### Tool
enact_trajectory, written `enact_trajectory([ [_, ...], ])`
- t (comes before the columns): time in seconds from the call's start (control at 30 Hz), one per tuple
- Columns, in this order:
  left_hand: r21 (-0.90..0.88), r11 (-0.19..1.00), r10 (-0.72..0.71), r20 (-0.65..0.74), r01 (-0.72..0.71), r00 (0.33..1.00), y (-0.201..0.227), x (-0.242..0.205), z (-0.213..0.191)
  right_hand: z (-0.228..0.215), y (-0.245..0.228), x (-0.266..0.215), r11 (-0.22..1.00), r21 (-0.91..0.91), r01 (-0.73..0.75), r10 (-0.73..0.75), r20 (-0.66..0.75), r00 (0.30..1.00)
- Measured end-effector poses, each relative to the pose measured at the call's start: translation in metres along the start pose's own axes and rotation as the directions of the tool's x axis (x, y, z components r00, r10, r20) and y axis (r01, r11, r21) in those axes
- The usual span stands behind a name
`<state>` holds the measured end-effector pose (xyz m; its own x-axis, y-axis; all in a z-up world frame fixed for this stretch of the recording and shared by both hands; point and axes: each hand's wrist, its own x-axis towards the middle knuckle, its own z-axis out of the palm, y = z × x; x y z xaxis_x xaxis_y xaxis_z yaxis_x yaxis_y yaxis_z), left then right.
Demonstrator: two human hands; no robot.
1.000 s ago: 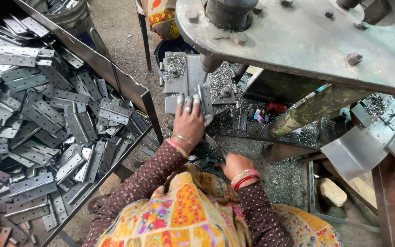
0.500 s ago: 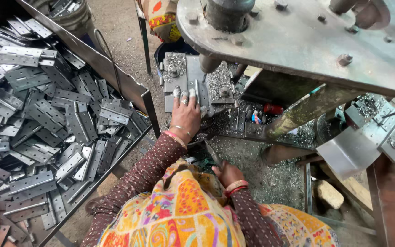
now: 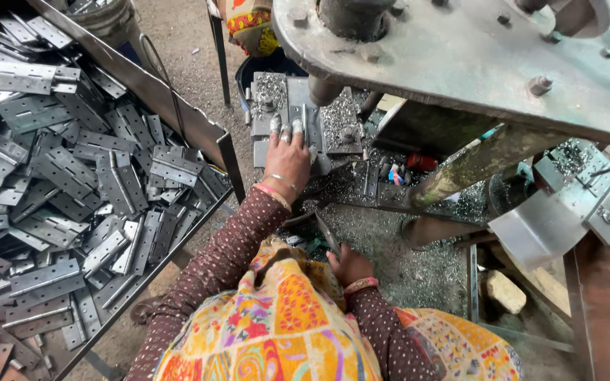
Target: The person sits on the floor and repeatedly places small metal brackets into a press machine, activates the press, and removes the processed pieces. The person handles the metal parts by hand and uses a metal rod to assist with the machine operation.
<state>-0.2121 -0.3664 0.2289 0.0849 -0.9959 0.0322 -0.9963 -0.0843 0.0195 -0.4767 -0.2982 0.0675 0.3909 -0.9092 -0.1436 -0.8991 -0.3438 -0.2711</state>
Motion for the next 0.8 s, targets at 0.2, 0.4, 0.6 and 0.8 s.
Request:
enact_trajectory([
  [0.2,0.065,0.998,0.016,0.027,-0.018,0.999,-0.008,0.027,0.001,-0.065,-0.012,0.014,0.996,-0.062,-0.068,0.076,0.149,0.986],
  [0.4,-0.001,1.0,-0.01,-0.038,0.01,0.999,-0.008,0.033,0.007,-0.005,-0.002,0.003,0.998,0.062,-0.03,0.03,0.013,0.999],
  [0.6,0.047,0.998,0.026,0.035,-0.028,0.999,-0.004,0.005,-0.007,0.001,0.005,0.009,0.992,0.112,0.063,-0.06,-0.033,0.998],
  [0.8,-0.015,1.0,0.001,0.001,-0.001,1.0,-0.012,0.025,-0.006,-0.054,-0.006,0.009,0.988,-0.061,-0.144,0.153,0.206,0.966],
])
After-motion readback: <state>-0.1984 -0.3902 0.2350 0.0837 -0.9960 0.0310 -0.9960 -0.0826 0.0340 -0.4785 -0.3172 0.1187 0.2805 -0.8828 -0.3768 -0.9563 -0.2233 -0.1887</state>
